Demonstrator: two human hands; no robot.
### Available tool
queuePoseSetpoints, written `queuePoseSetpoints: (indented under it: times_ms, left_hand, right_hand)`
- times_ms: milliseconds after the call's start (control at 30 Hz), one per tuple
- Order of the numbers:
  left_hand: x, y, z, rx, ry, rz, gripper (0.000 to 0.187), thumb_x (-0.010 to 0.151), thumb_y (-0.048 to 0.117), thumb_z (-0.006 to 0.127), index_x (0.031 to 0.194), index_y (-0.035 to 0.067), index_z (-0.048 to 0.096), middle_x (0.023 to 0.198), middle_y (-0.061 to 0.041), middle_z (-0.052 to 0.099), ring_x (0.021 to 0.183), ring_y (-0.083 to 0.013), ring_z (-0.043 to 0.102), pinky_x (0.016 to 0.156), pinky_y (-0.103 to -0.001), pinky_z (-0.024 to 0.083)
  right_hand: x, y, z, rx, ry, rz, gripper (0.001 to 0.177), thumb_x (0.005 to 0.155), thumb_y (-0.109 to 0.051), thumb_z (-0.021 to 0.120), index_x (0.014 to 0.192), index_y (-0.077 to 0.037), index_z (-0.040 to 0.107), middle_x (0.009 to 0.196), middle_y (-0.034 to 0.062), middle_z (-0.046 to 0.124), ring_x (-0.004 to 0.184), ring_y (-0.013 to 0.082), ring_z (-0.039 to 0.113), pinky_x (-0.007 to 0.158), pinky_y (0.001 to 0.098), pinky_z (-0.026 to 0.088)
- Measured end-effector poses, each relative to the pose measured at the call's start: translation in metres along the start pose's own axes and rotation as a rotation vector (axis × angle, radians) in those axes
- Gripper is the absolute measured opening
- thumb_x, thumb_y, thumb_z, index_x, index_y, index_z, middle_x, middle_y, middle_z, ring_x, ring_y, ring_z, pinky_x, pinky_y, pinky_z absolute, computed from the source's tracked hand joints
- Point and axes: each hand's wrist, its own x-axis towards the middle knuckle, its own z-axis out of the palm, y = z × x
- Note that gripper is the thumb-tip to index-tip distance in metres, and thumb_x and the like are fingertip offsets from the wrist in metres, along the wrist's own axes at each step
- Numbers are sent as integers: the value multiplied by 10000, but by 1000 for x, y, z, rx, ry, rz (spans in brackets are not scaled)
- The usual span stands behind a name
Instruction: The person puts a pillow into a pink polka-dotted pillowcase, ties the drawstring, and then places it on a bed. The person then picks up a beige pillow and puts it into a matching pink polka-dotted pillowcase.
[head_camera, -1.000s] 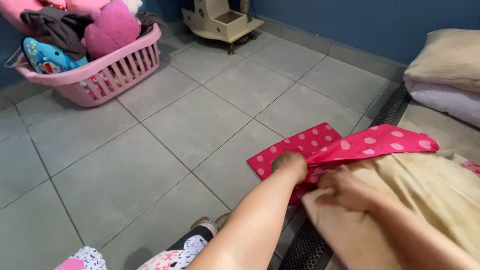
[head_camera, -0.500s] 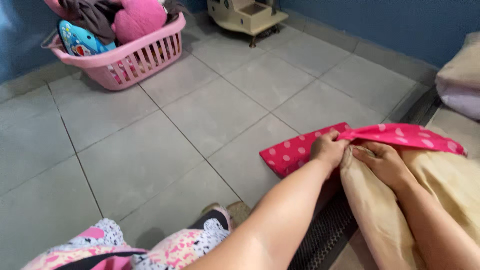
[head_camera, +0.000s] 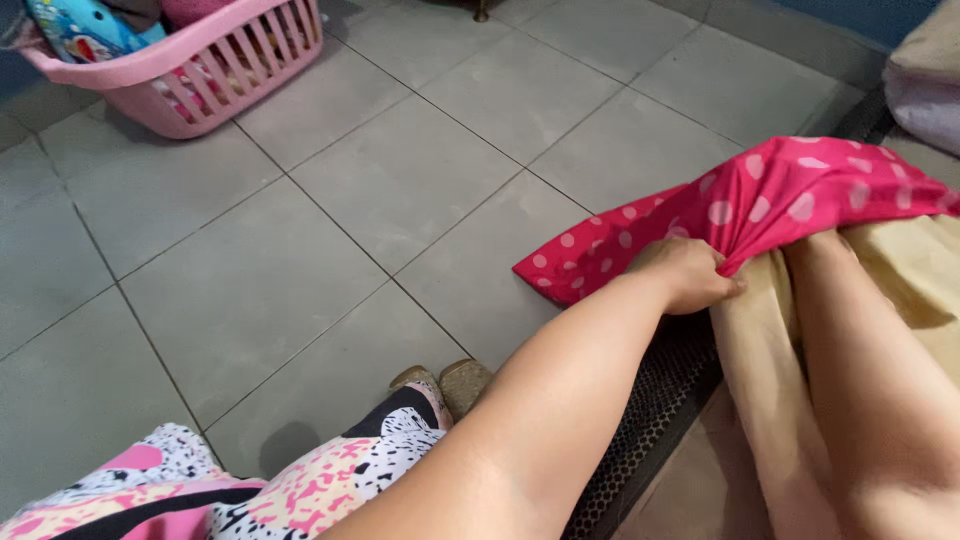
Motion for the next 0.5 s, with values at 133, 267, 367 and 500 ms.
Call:
queuePoseSetpoints:
  times_ms: [133, 267, 367, 500]
  left_hand:
    - [-10, -3, 2, 134, -157, 7, 626, 739, 516, 785, 1201, 96, 743, 1304, -170, 670, 1246, -331, 608, 1046, -417, 494]
    - [-19, -28, 19, 147, -271, -31, 613, 747, 495, 800, 1171, 55, 754, 1263, -194, 712, 1190, -332, 681, 1040, -411, 517]
    - [-13, -33, 20, 168, -194, -69, 598, 745, 469, 817, 1171, 55, 752, 1284, -201, 683, 1202, -344, 657, 1030, -421, 510]
    - [-9, -28, 5, 157, -168, -67, 557, 757, 448, 789, 1160, 63, 759, 1256, -194, 712, 1173, -330, 695, 1002, -410, 546]
  right_hand:
    - [-14, 7, 26, 42, -160, -50, 243, 983, -230, 681, 1145, -85, 790, 1022, 134, 777, 912, 222, 711, 853, 358, 556]
    - [-35, 19, 43, 19, -398, -59, 237, 998, -246, 671, 1138, -100, 795, 1017, 136, 779, 908, 221, 720, 859, 351, 561]
    - [-49, 39, 31, -14, -494, -35, 233, 1009, -257, 663, 1132, -111, 798, 1012, 138, 780, 905, 220, 726, 862, 345, 565]
    - [-67, 69, -14, -86, -624, 17, 232, 1024, -273, 653, 1125, -127, 802, 1007, 140, 781, 901, 219, 735, 868, 338, 570]
